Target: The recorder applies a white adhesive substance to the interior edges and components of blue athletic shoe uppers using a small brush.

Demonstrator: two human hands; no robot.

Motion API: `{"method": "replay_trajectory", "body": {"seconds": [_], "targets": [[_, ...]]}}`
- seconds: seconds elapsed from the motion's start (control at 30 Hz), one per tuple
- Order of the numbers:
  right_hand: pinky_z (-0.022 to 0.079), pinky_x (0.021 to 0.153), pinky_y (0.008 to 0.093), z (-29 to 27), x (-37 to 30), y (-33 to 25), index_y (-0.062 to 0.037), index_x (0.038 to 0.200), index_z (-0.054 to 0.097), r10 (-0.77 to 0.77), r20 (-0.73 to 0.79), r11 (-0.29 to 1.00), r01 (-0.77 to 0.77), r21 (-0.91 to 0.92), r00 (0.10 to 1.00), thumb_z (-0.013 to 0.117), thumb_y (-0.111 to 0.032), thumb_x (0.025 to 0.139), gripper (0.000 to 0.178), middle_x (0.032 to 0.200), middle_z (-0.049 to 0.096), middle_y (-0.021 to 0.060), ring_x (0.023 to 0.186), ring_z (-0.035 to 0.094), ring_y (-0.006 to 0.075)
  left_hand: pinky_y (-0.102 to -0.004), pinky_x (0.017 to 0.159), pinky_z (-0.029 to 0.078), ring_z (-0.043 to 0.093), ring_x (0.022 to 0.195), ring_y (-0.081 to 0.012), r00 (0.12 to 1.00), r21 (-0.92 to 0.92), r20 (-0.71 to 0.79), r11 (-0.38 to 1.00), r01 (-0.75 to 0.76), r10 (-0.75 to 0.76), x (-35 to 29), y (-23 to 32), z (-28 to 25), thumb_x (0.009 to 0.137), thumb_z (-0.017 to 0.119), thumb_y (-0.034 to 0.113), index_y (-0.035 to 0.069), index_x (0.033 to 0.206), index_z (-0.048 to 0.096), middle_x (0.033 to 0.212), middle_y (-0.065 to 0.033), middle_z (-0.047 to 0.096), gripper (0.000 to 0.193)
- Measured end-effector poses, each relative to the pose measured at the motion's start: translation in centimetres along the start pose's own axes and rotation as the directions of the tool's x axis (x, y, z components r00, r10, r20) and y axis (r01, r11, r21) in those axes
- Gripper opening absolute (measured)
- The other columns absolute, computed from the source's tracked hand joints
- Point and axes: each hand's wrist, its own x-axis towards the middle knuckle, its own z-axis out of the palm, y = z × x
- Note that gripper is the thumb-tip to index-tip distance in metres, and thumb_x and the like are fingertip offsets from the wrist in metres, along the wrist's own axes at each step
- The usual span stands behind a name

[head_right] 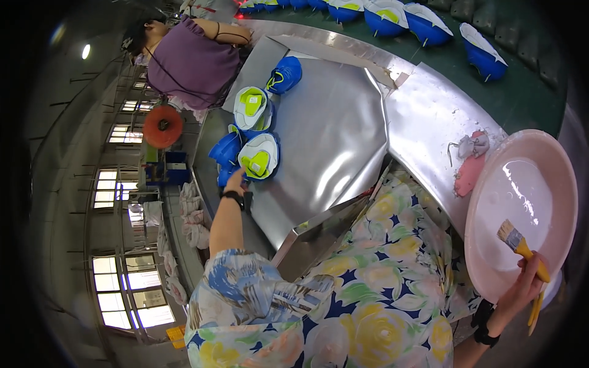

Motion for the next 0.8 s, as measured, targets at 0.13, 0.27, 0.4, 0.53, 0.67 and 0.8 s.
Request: {"method": "replay_trajectory", "body": {"seconds": [0.13,0.27,0.4,0.53,0.67,0.8], "targets": [[0.04,0.078,0.024,1.1,0.3,-1.0,-0.0013,0.102,0.06,-0.018,0.124,0.993,0.033,-0.117,0.992,0.058,-0.022,0.098,0.021,0.089,0.056,0.0029,0.081,0.05,0.01,-0.0409,0.081,0.047,0.055,0.1,-0.0242,0.991,-0.162,-0.111,0.983,-0.087,0.069,1.8,-4.3,6.5,0.075,0.077,0.026,0.001,0.113,0.058,0.111,-0.012,0.059,0.049],[0.044,0.07,0.0246,1.9,0.1,-2.2,-0.0029,0.097,0.059,-0.031,0.236,0.965,0.09,-0.245,0.971,0.059,-0.017,0.096,0.014,0.085,0.057,0.0025,0.077,0.054,0.0098,-0.0368,0.091,0.044,0.051,0.1,-0.0244,0.881,-0.049,-0.044,0.88,-0.472,0.47,-2.0,2.9,19.0,0.079,0.072,0.012,0.0,0.115,0.041,0.11,-0.0157,0.051,0.049],[0.046,0.066,0.0221,2.1,0.6,-4.5,-0.003,0.097,0.059,-0.073,0.212,0.978,0.112,-0.177,0.974,0.064,-0.014,0.093,0.013,0.084,0.059,0.001,0.073,0.056,0.0088,-0.0409,0.096,0.041,0.05,0.111,-0.0314,0.375,-0.081,-0.047,0.371,-0.925,0.926,-15.2,11.7,29.4,0.079,0.075,0.012,-0.001,0.127,0.04,0.12,-0.0195,0.049,0.061],[0.046,0.062,0.0225,3.4,3.1,-6.5,-0.0018,0.096,0.061,-0.084,0.278,0.933,0.173,-0.314,0.957,0.067,-0.016,0.09,0.017,0.076,0.06,-0.0003,0.066,0.057,0.0083,-0.0464,0.1,0.038,0.048,0.115,-0.0369,-0.388,0.046,0.246,-0.41,-0.911,0.888,-27.4,13.6,32.0,0.071,0.08,0.017,0.001,0.13,0.045,0.12,-0.0196,0.051,0.07],[0.048,0.061,0.0291,6.3,4.3,-6.6,0.0006,0.094,0.061,-0.13,0.438,0.871,0.314,-0.378,0.89,0.069,-0.018,0.088,0.021,0.072,0.064,0.0094,0.064,0.061,0.0171,-0.051,0.1,0.034,0.05,0.116,-0.0355,-0.667,-0.538,0.606,-0.395,-0.745,0.434,-32.7,9.4,31.0,0.074,0.076,0.019,0.006,0.112,0.059,0.121,-0.016,0.053,0.043],[0.051,0.067,0.0354,9.1,3.8,-6.5,0.0006,0.094,0.061,-0.028,0.626,0.786,0.404,-0.468,0.779,0.07,-0.018,0.084,0.023,0.078,0.066,0.019,0.07,0.065,0.0316,-0.0416,0.093,0.042,0.055,0.104,-0.0344,-0.53,-0.486,0.682,-0.23,-0.843,0.504,-31.4,9.2,32.2,0.076,0.072,0.009,0.003,0.114,0.058,0.118,-0.0148,0.054,0.041]]}}
